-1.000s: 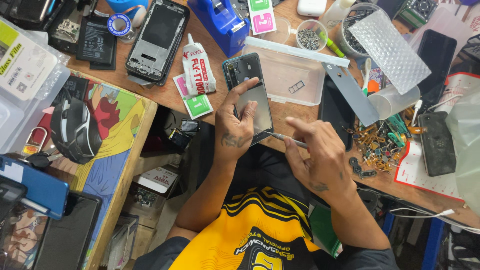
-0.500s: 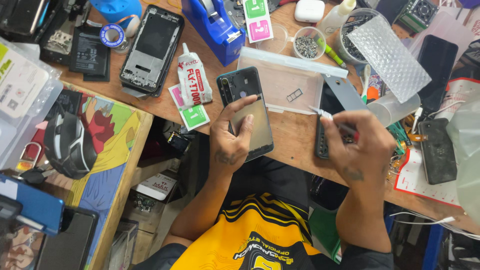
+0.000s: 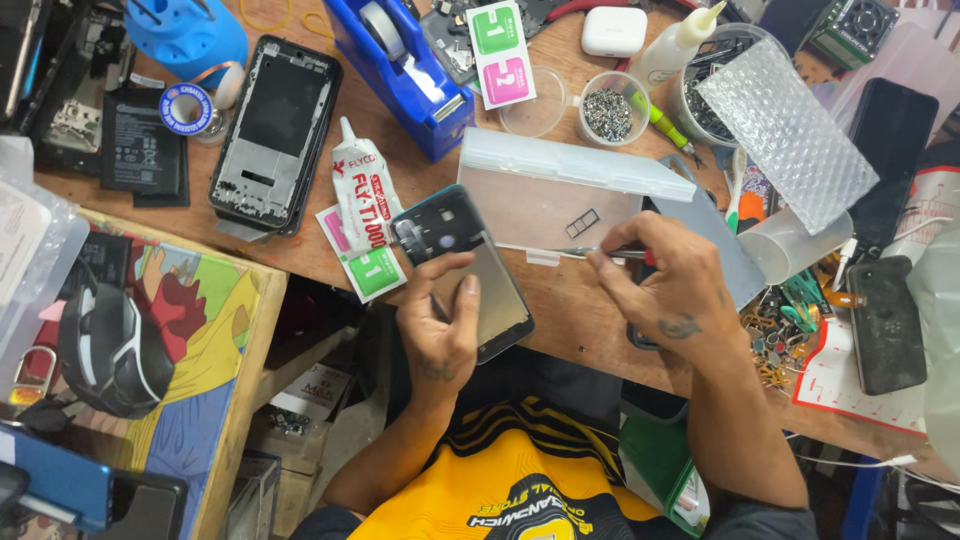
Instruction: The person holds a smartphone and uses a small screwdriver to remove screws from the back of the device. They continue to unscrew and remove components from the rear camera area while handling the phone with both hands.
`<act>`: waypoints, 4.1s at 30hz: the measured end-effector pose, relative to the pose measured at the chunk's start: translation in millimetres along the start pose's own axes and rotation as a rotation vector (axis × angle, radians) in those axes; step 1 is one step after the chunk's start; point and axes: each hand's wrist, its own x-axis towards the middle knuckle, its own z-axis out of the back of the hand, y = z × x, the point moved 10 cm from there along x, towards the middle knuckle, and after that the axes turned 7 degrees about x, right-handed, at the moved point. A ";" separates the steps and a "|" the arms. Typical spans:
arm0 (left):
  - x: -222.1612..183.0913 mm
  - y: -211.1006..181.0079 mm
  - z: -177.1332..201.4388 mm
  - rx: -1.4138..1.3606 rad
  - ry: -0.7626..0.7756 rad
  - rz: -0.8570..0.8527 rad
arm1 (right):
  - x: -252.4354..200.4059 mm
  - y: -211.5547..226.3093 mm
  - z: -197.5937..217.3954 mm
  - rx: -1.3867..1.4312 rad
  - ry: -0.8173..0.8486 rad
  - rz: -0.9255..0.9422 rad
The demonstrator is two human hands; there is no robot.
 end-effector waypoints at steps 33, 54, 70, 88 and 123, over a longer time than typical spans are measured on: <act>-8.4 19.5 -2.4 -0.186 -0.037 0.189 | 13.9 10.9 44.8 -0.406 -0.290 0.163; 0.6 2.0 -3.9 -0.090 -0.048 -0.052 | 12.8 -5.8 67.4 0.038 -0.332 0.016; 1.3 -51.4 17.2 0.055 -0.031 -0.318 | -26.1 15.6 2.0 -0.118 -0.138 0.059; 2.0 5.8 13.1 -0.707 0.081 0.159 | -7.5 -8.1 -23.1 -0.179 0.018 -0.007; -9.3 -15.9 -9.5 -0.890 0.015 -0.016 | -120.2 10.2 -88.9 0.688 -0.448 0.454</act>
